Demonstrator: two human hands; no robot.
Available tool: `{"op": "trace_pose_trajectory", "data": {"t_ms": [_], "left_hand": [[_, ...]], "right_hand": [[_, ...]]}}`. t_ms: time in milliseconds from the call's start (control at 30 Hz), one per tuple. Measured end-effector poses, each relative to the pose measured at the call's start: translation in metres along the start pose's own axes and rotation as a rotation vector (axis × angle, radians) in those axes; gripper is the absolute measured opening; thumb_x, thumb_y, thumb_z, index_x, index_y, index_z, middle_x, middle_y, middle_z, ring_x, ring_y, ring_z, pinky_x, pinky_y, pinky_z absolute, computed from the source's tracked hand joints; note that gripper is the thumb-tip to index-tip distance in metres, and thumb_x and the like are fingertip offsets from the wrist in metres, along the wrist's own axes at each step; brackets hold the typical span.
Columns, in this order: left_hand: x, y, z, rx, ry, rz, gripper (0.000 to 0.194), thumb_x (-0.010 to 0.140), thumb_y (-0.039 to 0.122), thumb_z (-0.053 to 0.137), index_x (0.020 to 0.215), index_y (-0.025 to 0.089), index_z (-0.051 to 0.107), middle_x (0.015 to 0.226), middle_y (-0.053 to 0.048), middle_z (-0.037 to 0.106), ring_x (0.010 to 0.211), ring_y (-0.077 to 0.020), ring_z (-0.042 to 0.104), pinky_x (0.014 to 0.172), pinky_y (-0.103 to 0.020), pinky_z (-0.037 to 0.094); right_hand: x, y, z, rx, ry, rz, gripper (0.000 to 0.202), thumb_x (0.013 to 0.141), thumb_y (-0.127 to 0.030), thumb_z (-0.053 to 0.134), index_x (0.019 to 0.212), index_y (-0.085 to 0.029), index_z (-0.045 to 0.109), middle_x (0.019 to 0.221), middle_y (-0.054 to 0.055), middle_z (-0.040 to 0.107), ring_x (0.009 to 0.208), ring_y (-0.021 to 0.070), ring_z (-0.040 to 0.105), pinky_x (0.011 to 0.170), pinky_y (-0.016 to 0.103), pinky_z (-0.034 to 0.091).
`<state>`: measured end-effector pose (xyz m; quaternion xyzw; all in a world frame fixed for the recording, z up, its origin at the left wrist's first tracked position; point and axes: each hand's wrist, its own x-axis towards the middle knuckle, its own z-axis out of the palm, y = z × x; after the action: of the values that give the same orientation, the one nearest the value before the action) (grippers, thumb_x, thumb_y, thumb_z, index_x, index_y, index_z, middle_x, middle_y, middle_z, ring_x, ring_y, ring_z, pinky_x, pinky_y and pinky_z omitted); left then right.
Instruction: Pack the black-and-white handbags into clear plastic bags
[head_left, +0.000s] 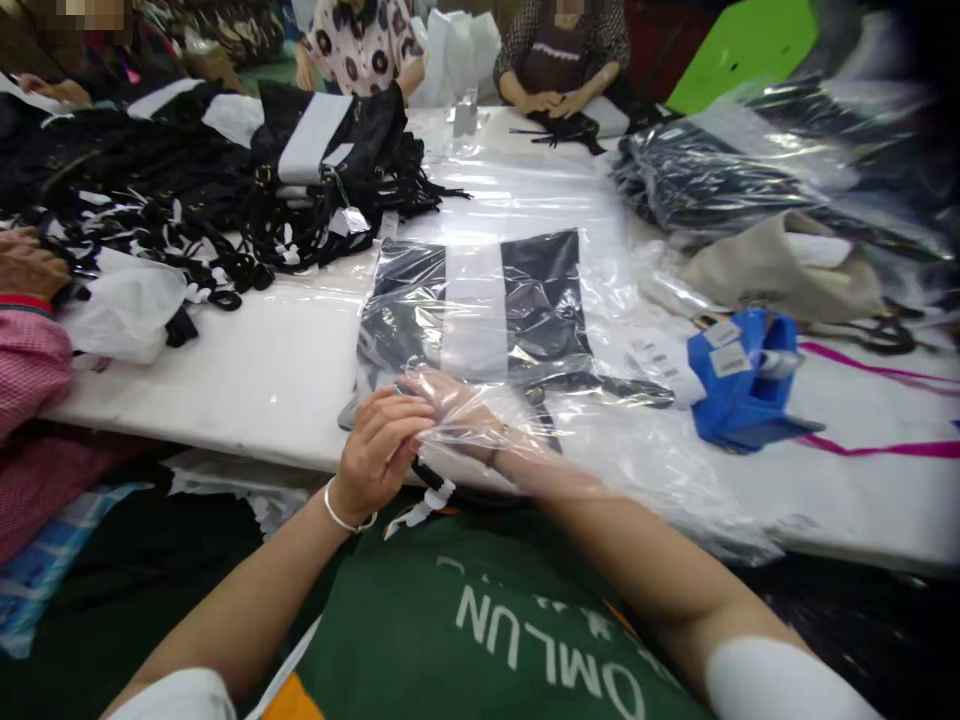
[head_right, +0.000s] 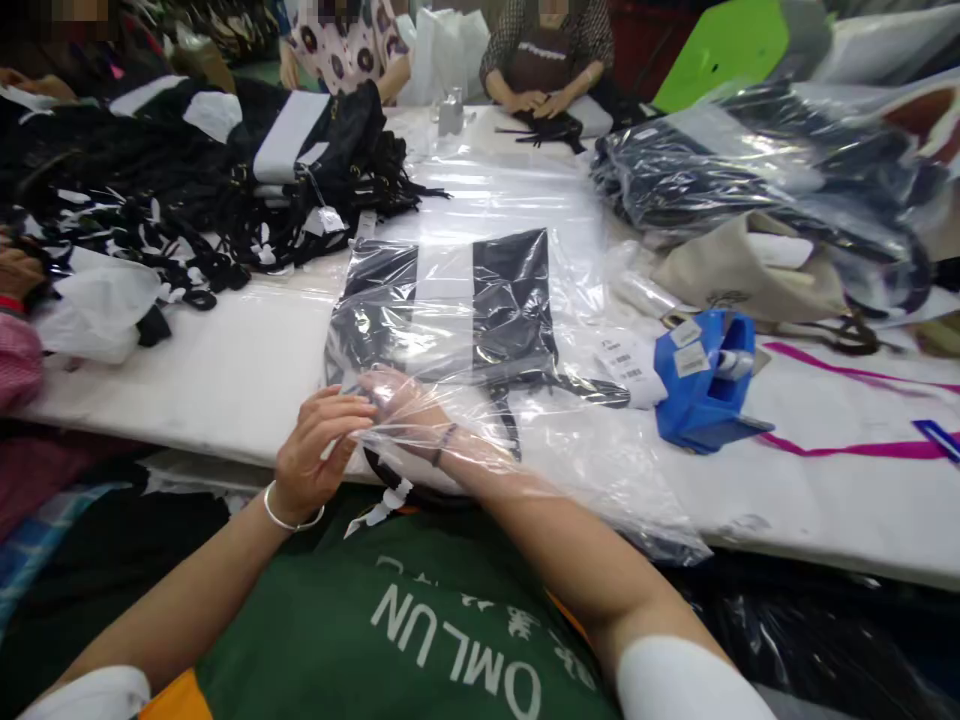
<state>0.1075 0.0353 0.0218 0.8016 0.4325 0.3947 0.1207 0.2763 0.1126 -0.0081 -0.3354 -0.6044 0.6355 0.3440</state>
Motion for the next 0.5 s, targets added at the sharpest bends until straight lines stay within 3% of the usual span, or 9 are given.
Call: {"op": "trace_pose_trajectory", "data": {"t_ms": [100,167,233,333,400,500], "left_hand": [[-0.025,-0.024,-0.004,0.238,-0.139,-0.002,0.065,0.086,0.043,0.067,0.147,0.030,0.047,0.149,-0.011,0.052,0.146,-0.0333,0.037,0.122,-0.059,0.026],[-0.050,-0.049,-0.011,0.371,-0.179,-0.071,0.080,0.088,0.037,0.064,0.158,0.029,0.027,0.158,-0.013,0.039,0.149,-0.0369,0.028,0.119,-0.063,0.028],[-0.074,-0.075,-0.019,0.451,-0.150,-0.148,0.077,0.093,0.025,0.051,0.161,0.032,0.016,0.154,-0.013,0.044,0.143,-0.0363,0.041,0.112,-0.062,0.041],[-0.098,-0.097,-0.031,0.479,-0.070,-0.228,0.072,0.095,0.017,0.039,0.160,0.039,0.016,0.134,-0.010,0.065,0.112,-0.0318,0.069,0.091,-0.053,0.059],[-0.104,-0.092,-0.035,0.438,-0.034,-0.235,0.070,0.095,0.017,0.038,0.158,0.041,0.021,0.123,-0.008,0.071,0.095,-0.0291,0.074,0.081,-0.047,0.063],[-0.103,-0.070,-0.037,0.278,-0.028,-0.176,0.070,0.094,0.015,0.038,0.157,0.040,0.025,0.112,-0.008,0.074,0.085,-0.0256,0.074,0.071,-0.040,0.065]], "right_hand": [[0.081,0.023,0.006,-0.426,-0.021,-0.154,0.046,0.072,-0.007,0.070,0.118,-0.013,0.066,0.155,0.013,0.044,0.150,0.0327,0.024,0.124,0.049,0.009],[0.113,0.033,0.010,-0.649,-0.041,-0.210,0.045,0.071,-0.004,0.069,0.114,-0.012,0.066,0.156,0.015,0.043,0.149,0.0369,0.026,0.121,0.054,0.010],[0.128,0.041,0.012,-0.698,-0.069,-0.233,0.039,0.067,-0.001,0.071,0.103,-0.014,0.069,0.151,0.013,0.050,0.146,0.0379,0.032,0.119,0.056,0.011],[0.136,0.049,0.010,-0.725,-0.111,-0.261,0.040,0.059,-0.002,0.079,0.094,-0.018,0.071,0.141,0.008,0.060,0.141,0.0380,0.039,0.118,0.056,0.016],[0.141,0.052,0.005,-0.745,-0.122,-0.274,0.040,0.060,-0.006,0.081,0.096,-0.021,0.070,0.136,0.005,0.064,0.139,0.0346,0.043,0.118,0.053,0.022],[0.152,0.056,-0.006,-0.765,-0.089,-0.293,0.021,0.078,-0.007,0.067,0.094,-0.020,0.069,0.126,0.001,0.070,0.130,0.0251,0.053,0.118,0.046,0.027]]}}
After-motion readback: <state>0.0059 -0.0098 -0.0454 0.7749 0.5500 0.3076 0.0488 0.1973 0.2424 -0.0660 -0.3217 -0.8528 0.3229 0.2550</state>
